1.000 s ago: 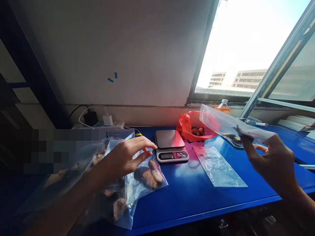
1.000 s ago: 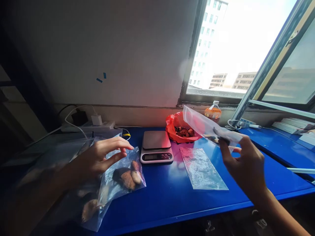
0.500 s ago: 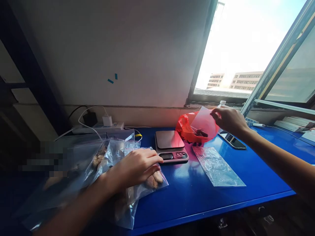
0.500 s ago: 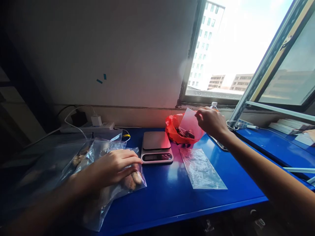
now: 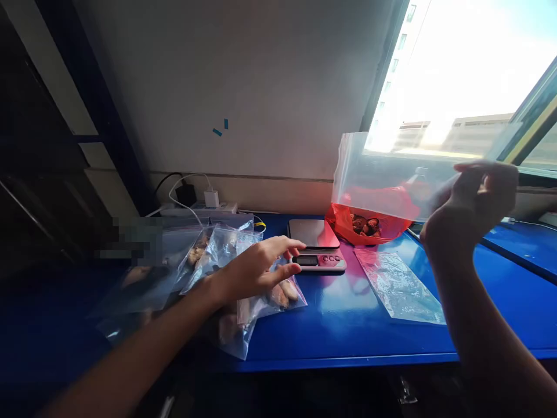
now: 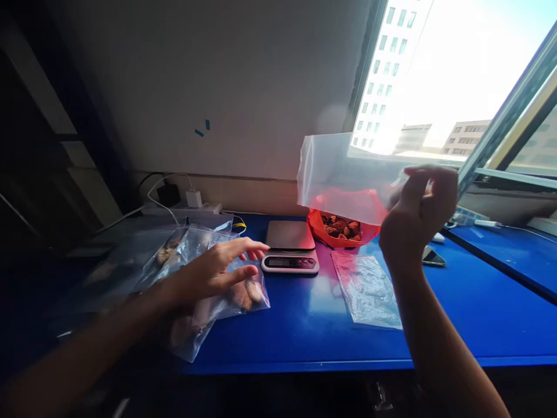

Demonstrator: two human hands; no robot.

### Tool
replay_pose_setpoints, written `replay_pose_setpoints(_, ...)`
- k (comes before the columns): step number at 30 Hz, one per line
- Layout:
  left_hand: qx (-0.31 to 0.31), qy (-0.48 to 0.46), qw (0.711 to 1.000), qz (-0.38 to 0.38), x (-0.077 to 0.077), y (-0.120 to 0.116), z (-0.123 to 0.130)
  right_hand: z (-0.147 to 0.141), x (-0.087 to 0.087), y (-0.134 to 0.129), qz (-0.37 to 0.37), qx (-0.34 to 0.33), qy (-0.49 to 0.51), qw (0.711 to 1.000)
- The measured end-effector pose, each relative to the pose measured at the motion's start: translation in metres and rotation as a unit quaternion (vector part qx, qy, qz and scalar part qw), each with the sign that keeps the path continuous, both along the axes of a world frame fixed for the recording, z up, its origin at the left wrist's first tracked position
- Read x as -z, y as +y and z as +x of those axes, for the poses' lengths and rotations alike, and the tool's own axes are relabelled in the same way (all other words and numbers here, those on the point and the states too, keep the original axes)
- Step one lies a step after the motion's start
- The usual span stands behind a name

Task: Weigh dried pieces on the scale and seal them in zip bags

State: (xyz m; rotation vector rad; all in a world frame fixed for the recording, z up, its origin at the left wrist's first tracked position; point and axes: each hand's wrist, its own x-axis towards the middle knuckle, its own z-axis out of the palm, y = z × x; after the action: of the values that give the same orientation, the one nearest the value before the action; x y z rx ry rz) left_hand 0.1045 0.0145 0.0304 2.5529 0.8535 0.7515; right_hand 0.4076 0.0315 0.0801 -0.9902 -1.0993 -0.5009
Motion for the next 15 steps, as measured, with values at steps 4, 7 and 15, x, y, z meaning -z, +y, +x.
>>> replay_pose_setpoints(4, -0.028, -0.110, 0.990, -0.086, 0.003, -0.002, 0.005, -0.046, 0.042, -0.023, -0.032, -0.276, 0.110, 0.954)
replay_pose_setpoints(7, -0.056, -0.162, 0.976, -0.132, 0.005, 0.003, 0.007, -0.062, 0.058, -0.026, -0.074, -0.338, 0.087, 0.934)
replay_pose_setpoints(15, -0.037, -0.185, 0.965, -0.185, -0.003, 0.003, 0.009, -0.023, 0.043, -0.009, -0.188, -0.406, 0.042, 0.893)
